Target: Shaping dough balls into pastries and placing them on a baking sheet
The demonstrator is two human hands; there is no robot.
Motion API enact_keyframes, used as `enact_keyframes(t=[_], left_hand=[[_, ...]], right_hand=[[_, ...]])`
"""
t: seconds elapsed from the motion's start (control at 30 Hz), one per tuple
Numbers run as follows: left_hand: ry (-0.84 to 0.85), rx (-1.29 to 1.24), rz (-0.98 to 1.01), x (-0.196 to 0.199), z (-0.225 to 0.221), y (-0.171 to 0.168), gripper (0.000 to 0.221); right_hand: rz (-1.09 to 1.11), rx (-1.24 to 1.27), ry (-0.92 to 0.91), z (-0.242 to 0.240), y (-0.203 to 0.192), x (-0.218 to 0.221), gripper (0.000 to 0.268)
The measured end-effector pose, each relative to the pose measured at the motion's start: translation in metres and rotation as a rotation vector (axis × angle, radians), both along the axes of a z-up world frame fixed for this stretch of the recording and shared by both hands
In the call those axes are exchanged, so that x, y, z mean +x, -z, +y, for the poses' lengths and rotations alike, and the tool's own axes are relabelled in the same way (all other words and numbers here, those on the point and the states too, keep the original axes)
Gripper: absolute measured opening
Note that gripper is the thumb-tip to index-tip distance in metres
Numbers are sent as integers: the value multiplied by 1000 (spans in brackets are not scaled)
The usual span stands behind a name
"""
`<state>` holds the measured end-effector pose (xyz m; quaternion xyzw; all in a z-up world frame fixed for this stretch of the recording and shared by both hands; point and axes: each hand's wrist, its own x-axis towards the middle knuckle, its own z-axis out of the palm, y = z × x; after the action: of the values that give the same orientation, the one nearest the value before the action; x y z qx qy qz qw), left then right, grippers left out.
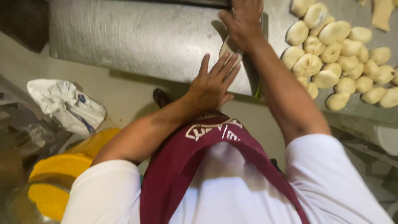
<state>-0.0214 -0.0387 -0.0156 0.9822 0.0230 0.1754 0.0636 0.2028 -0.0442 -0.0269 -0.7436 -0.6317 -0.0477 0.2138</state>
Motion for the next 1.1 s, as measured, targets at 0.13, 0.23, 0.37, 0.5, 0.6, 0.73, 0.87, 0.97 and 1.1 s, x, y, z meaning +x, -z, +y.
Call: enact_keyframes(t=[0.13, 0.23, 0.37, 0.5, 0.6, 0.73, 0.87, 0.97, 1.1], left_hand=[[145, 24, 100, 19, 19, -9, 102], [174, -30, 355, 36, 27, -8, 96], [146, -54, 642, 53, 35, -10, 94], [165, -33, 567, 44, 41, -21, 100], [220, -166, 716, 33, 58, -44, 107], [111, -311, 438, 11, 98, -23, 79], [245, -212, 361, 17, 108, -3, 67], [378, -126, 420, 25, 110, 1, 71], [458, -84, 314, 22, 115, 17, 69]], right_hand=[[576, 298, 130, -59, -40, 5, 29], [194, -59, 294, -114, -76, -35, 11], [135, -401, 522, -140, -53, -61, 39], [422, -570, 708, -120, -74, -68, 38], [568, -438, 619, -123, -97, -98, 30], [715, -530, 638, -122, -96, -151, 78], [605, -486, 586, -115, -67, -184, 82], [572, -453, 632, -105, -61, -188, 80], [584, -453, 650, -82, -64, -177, 76]])
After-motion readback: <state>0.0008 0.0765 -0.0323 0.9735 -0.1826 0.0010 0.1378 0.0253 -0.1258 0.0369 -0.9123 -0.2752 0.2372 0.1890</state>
